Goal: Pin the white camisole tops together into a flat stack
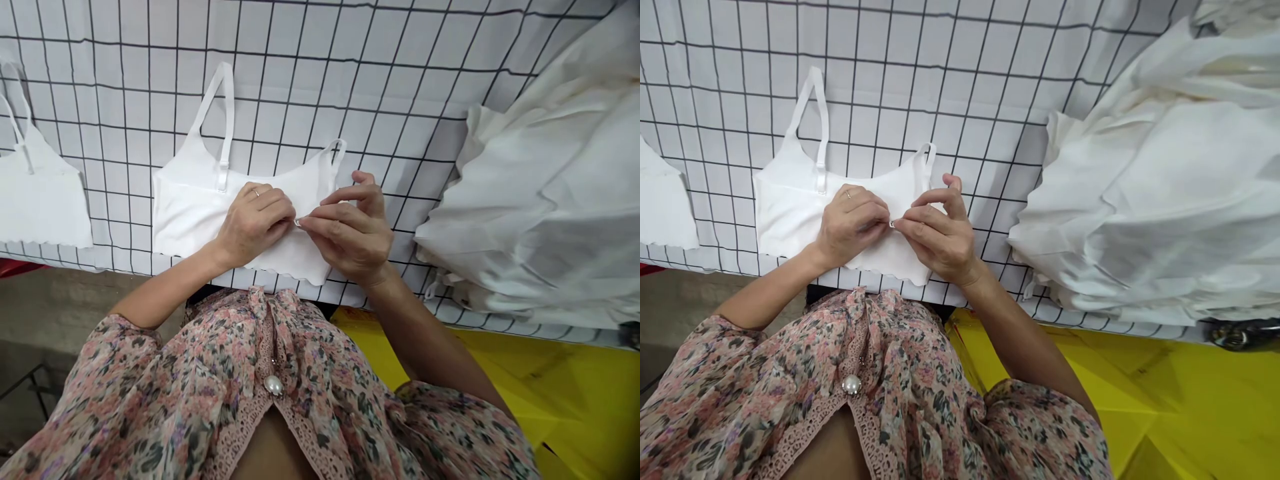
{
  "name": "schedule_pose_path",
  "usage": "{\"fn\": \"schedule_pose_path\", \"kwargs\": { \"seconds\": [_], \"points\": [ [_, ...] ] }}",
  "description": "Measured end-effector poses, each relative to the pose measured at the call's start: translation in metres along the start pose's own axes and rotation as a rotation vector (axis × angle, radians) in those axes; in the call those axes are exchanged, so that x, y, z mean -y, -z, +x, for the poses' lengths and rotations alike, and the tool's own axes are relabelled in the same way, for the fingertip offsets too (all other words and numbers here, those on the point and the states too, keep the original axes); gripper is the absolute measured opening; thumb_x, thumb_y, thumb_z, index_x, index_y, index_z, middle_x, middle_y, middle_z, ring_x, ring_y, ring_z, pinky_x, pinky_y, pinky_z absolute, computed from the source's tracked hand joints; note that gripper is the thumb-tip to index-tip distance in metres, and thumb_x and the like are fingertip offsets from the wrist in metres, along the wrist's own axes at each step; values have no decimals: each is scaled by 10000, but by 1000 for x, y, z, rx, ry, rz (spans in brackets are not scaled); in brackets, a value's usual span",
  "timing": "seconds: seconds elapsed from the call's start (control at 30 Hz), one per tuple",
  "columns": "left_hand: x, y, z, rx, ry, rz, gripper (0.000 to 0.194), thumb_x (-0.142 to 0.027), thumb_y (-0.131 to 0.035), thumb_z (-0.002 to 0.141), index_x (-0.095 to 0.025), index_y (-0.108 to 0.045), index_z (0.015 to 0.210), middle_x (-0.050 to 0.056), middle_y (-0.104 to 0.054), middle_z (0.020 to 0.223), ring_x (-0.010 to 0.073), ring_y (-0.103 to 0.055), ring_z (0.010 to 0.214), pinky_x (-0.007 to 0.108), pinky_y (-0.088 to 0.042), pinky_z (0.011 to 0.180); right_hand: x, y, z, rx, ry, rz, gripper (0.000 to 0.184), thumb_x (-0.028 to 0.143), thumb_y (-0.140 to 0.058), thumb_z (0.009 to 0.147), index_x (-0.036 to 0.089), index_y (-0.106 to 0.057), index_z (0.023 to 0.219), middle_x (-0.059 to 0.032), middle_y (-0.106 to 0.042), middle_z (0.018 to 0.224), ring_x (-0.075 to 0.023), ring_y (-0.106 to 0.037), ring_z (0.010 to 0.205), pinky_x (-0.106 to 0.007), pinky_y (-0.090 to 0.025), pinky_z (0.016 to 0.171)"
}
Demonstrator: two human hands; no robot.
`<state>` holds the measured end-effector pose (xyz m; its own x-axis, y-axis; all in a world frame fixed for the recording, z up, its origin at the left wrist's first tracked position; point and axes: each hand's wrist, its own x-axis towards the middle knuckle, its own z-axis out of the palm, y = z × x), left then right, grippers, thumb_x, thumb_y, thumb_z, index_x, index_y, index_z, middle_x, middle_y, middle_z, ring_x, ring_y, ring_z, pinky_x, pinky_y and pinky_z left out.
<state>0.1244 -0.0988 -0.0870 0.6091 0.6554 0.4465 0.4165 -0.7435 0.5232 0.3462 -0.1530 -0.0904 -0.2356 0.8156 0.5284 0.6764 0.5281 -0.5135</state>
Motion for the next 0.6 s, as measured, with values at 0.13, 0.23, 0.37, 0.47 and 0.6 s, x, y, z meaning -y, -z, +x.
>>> {"fn": "schedule_pose_path", "kwargs": {
  "seconds": [0.13, 0.23, 0.37, 0.47, 0.6],
  "points": [
    [2, -1, -1, 39, 16, -19, 167, -115, -583, 1042, -255, -573, 952, -37, -755, 896, 149, -680, 854, 355, -487, 874, -1, 0, -2, 3, -27, 21, 97, 354, -684, 1066, 376, -756, 1006, 47, -752, 860, -204, -730, 945, -592, -515, 1217],
    [2, 0, 0, -4, -19, -25, 178, -100, -583, 1038, -257, -555, 959, -45, -749, 882, 143, -671, 840, 344, -488, 865, -2, 0, -3, -3, -14, 30, 91, 333, -691, 1058, 385, -758, 1025, 48, -757, 883, -211, -736, 970, -601, -510, 1218],
    [1, 0, 2, -20, -25, -35, 184, -99, -578, 1045, -259, -538, 963, -46, -740, 876, 140, -667, 832, 337, -490, 856, -1, -1, -1, -11, -9, 43, 120, 306, -685, 1058, 400, -760, 1062, 47, -756, 909, -215, -733, 990, -609, -491, 1226],
    [1, 0, 3, -31, -34, -27, 190, -96, -579, 1046, -261, -530, 965, -51, -741, 869, 136, -672, 821, 334, -498, 850, 1, -2, 0, -64, 9, 63, 154, 274, -690, 1054, 409, -757, 1086, 48, -752, 911, -209, -724, 986, -602, -484, 1228],
    [0, 0, 4, -45, -43, -12, 194, -94, -580, 1044, -263, -522, 970, -56, -742, 860, 133, -676, 809, 330, -510, 839, 0, -2, 0, -45, 2, 21, 121, 295, -688, 1055, 393, -759, 1047, 36, -754, 891, -214, -722, 972, -597, -504, 1203]
  ]
}}
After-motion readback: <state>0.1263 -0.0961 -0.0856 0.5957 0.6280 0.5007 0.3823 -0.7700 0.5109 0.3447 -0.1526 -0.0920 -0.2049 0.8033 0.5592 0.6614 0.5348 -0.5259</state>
